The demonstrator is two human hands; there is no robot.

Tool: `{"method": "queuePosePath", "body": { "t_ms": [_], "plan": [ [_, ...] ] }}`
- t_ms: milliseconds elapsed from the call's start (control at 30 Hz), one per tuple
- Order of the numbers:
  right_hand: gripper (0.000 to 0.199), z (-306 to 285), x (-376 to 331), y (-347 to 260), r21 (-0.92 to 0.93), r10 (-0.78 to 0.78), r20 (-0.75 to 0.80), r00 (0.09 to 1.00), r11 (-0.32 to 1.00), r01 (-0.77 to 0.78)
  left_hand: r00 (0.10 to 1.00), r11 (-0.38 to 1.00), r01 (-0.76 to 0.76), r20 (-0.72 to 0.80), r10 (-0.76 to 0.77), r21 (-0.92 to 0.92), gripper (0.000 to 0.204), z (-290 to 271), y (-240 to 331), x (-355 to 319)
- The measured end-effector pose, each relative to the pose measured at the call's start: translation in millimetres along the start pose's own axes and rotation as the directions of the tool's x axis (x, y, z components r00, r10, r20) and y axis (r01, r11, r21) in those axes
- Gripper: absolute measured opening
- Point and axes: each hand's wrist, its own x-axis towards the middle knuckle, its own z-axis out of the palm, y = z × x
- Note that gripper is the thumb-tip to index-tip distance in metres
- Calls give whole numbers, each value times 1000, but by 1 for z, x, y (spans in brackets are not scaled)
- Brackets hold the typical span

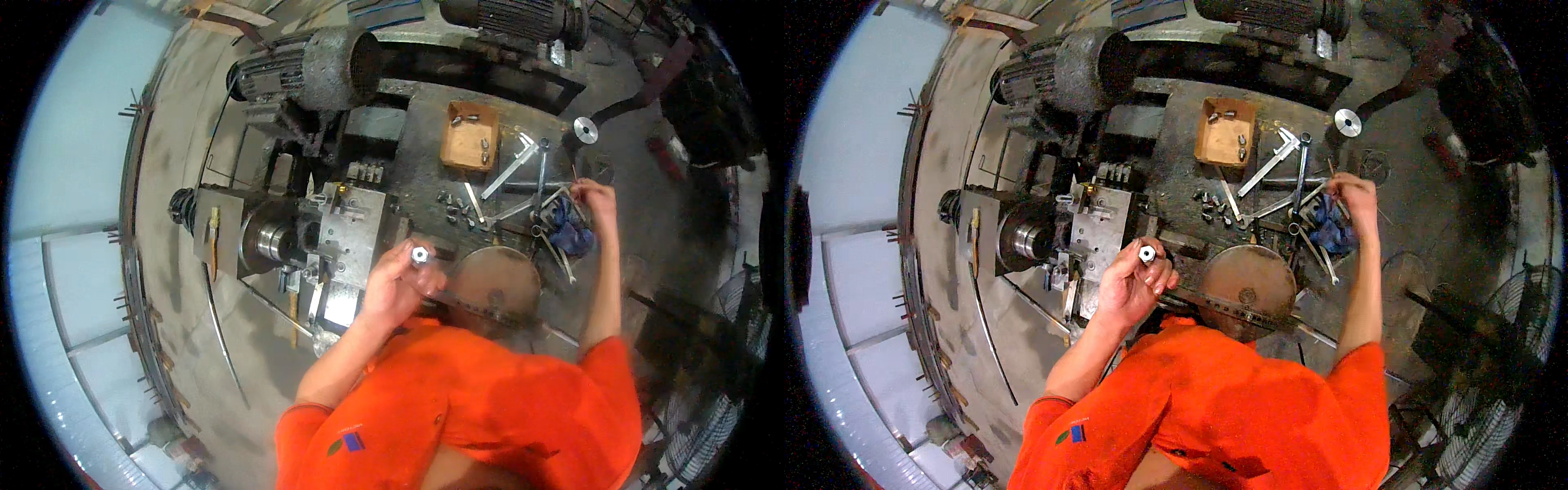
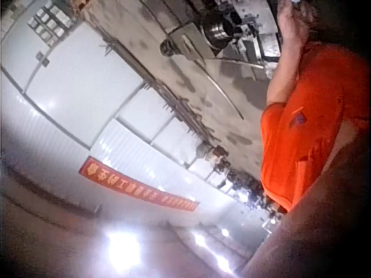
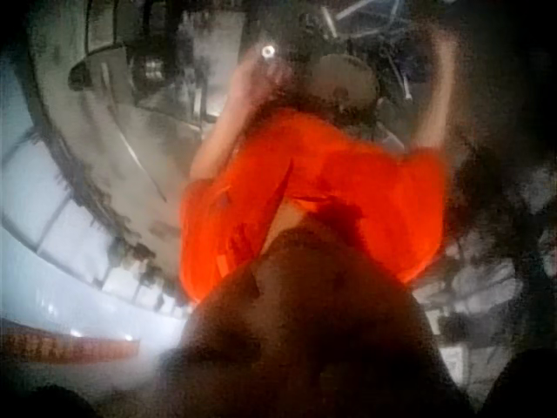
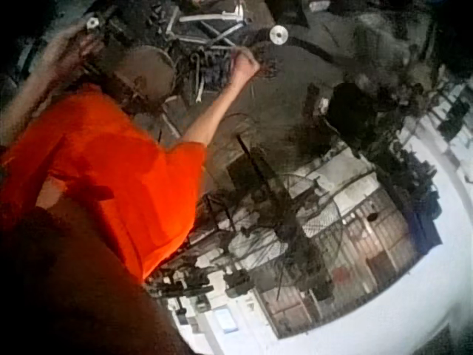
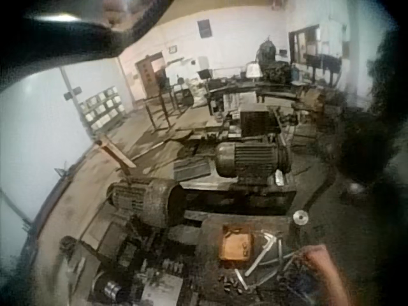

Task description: The person uses a long metal bar to rotate a large cylindrical component on a machine. They repeatedly pick up small metal parts from a wooden block, insert them into the machine, and rotate the component to secure them. The person briefly walks away to retrieve a long metal rod before returning to continue the assembly.

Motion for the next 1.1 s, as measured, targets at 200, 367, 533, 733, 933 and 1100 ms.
{"method": "queuePosePath", "body": {
  "t_ms": [200,367,533,733,933,1100],
  "plan": [
    [25,91,-94,-77,-12,-280,218,935,957,290,995,1000,9,102,-11,25,32,-2,8,-8],
    [36,145,-140,-146,15,-617,548,565,682,731,977,1000,22,212,-19,-12,32,-15,13,-22],
    [30,170,-172,-171,-177,-610,584,535,548,818,957,1000,21,290,-15,-18,30,-24,19,-38],
    [23,187,-188,-175,-193,-628,585,513,507,840,937,1000,7,349,-13,20,28,-28,23,-52],
    [19,194,-193,-175,-241,-648,575,499,449,861,930,1000,-5,367,-2,18,26,-27,26,-59],
    [18,197,-197,-180,-349,-612,643,460,301,888,939,996,-43,345,13,82,26,-28,26,-61]
  ]
}}
